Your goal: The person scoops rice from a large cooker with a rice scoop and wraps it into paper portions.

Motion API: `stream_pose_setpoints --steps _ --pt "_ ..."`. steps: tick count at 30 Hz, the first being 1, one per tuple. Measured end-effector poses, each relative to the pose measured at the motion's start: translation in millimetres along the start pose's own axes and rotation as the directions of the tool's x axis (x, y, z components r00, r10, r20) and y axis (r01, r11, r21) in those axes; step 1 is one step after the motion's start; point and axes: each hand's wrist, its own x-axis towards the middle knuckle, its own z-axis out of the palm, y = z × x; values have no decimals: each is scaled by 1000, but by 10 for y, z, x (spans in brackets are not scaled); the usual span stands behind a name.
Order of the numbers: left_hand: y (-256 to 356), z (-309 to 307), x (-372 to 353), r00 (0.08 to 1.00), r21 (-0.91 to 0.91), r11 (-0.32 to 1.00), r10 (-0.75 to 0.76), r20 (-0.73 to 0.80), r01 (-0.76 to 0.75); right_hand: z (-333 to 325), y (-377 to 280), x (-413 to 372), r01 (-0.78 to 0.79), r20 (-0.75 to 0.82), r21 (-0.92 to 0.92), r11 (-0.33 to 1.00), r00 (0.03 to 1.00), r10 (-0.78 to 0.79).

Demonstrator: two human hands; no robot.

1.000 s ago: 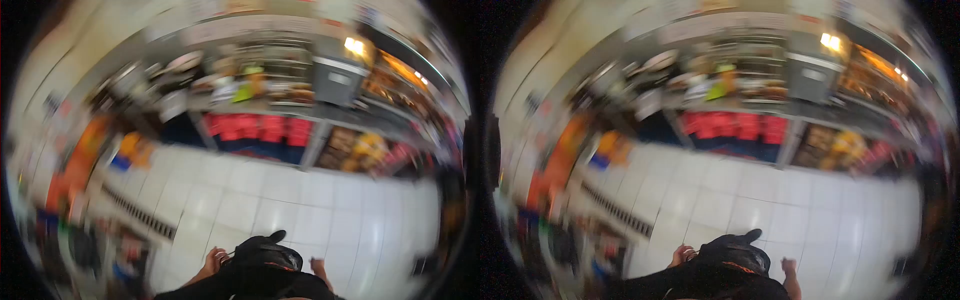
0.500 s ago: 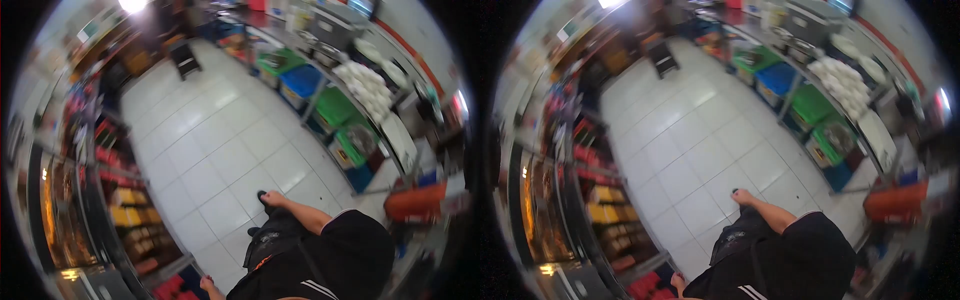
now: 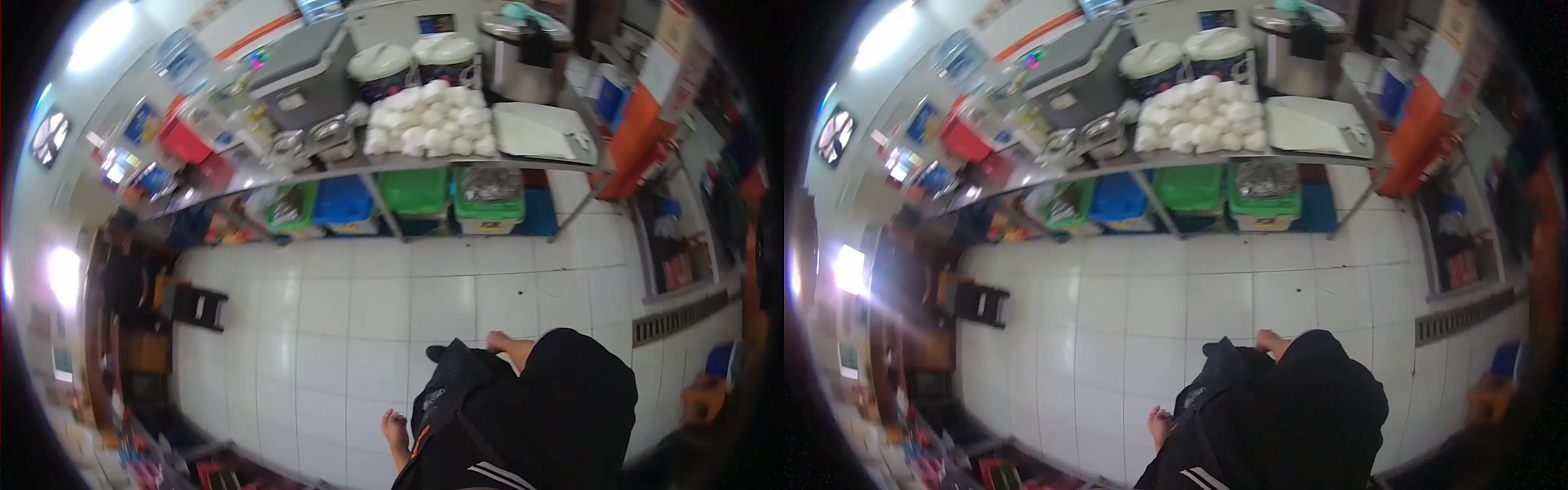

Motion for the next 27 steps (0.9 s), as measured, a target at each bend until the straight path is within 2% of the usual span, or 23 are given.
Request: stream_pose_setpoints --steps 1,2,3,5,6,8,10,11,12,13,14,15,16,17,18,19,20,21,22,23,24,25,27 --pt "70 263 21 996 144 989 -38 84 25 -53 -219 104 5 -48 75 997 999 -2" --pt "-481 -125 741 872 273 943 34 489 -190 129 -290 426 34 -236 451 892 968 83" --pt "-764 -245 1084 847 295 937 3 531 -189 -52 -539 467 30 -222 393 919 973 63" --pt "-866 -147 1658 756 493 735 40 654 -465 -598 -908 185 168 -238 424 890 969 -69" --pt "-115 243 1280 850 614 707 -34 526 -352 -795 -1040 105 197 -327 497 845 945 -28" --pt "639 828 1037 864 659 721 -174 473 -215 -1017 -1089 -12 288 -465 663 691 882 78" --pt "972 1052 1158 820 694 661 -206 535 -287 -1214 -972 -193 207 -472 658 724 863 182" --pt "924 1011 1541 745 728 608 -315 587 -316 -1382 -1005 -445 157 -483 647 746 842 242" --pt "753 836 2085 578 636 629 -339 742 -447 -1406 -920 -557 138 -482 648 749 836 263" --pt "999 1011 2101 436 553 398 -349 829 -732 -1362 -809 -674 83 -432 760 644 806 405" --pt "1174 1251 2072 617 744 352 -417 668 -567 -1286 -682 -770 43 -361 854 518 766 532" --pt "1277 1507 2008 752 886 290 -471 461 -362 -1106 -513 -795 -1 -345 878 478 691 635" --pt "1310 1716 1980 747 884 292 -475 466 -365 -839 -332 -786 -35 -326 900 434 605 726" --pt "1348 1935 1980 792 884 190 -394 466 -426 -472 -108 -709 -94 -295 912 400 530 795" --pt "1368 2129 2007 826 878 80 -307 473 -472 -288 -53 -775 -165 -83 972 165 417 905" --pt "1321 2305 2073 825 877 80 -307 474 -474 85 77 -782 -138 -66 983 122 351 934" --pt "1204 2520 2154 794 845 113 -299 530 -522 -57 -33 -1093 -162 98 986 -46 331 938" --pt "1090 2696 2200 761 813 146 -292 580 -564 189 20 -1084 -149 134 984 -100 241 961" --pt "1026 2860 2184 761 816 151 -298 576 -558 303 21 -1111 -235 150 967 -94 232 961" --pt "942 3070 2158 690 755 165 -320 649 -635 311 63 -1176 -318 158 944 -82 220 963" --pt "861 3285 2105 613 688 181 -338 714 -702 236 109 -1188 -291 178 949 -124 168 970" --pt "792 3414 2057 619 695 187 -338 709 -694 162 143 -1173 -264 204 950 -167 121 971" --pt "618 3849 1910 572 664 358 -336 748 -656 -30 498 -1091 -198 -31 978 62 157 987"
